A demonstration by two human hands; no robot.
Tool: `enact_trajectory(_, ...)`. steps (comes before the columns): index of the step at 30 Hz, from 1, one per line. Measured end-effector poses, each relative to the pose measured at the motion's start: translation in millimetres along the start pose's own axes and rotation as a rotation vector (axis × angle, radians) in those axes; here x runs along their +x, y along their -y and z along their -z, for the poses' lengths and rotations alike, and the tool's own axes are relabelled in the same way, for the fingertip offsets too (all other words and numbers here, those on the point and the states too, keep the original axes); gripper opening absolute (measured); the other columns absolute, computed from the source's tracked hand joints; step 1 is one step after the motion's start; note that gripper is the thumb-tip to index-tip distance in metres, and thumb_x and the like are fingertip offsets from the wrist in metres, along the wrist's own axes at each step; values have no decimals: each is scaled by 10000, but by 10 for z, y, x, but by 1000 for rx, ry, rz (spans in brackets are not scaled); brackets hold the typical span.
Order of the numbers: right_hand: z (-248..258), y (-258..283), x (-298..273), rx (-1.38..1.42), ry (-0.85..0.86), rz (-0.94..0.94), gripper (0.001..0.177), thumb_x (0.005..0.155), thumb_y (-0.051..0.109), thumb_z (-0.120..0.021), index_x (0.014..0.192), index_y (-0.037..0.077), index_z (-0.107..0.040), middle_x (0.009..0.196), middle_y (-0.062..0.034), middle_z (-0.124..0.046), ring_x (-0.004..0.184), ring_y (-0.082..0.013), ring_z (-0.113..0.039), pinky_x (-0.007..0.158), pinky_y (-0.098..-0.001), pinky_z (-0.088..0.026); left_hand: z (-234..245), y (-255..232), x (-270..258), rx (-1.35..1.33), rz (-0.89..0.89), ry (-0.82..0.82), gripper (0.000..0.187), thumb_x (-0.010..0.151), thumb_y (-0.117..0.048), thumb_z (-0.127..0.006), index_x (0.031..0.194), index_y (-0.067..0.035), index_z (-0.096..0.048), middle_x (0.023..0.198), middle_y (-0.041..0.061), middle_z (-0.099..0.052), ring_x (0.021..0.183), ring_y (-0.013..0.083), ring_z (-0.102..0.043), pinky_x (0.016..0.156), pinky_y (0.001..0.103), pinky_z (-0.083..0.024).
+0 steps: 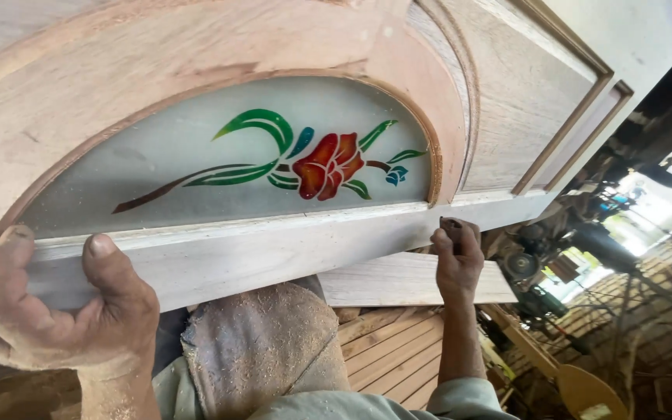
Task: Sanding and scraping the edges of a decorative wooden door frame to smooth the surface.
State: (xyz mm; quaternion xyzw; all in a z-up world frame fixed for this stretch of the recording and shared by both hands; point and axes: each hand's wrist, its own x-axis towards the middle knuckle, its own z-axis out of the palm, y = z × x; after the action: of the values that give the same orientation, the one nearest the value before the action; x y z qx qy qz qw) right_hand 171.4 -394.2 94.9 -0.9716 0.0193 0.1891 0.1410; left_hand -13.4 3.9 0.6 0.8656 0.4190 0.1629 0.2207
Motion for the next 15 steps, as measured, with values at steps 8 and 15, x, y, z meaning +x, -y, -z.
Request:
enact_trajectory(8,-93,8,240,-650,-58,720,248,1045,225,-654,1169,20,-717,1078,-148,-636,915,-285,-629,751,-404,-526,67,182,-353,-94,53,119,492,1178,-127,-675,1496,-59,-306,1276,379,-642,1013,526,-720,835,544,-631)
enact_trajectory(15,-15,-10,435,-748,44,851,261,1030,250,-687,1145,19,-724,1037,-138,-618,866,-274,-603,748,-395,-532,137,511,-1238,239,318,108,960,1204,-181,-1021,574,-55,-307,535,108,-324,474,290,-309,496,458,-158)
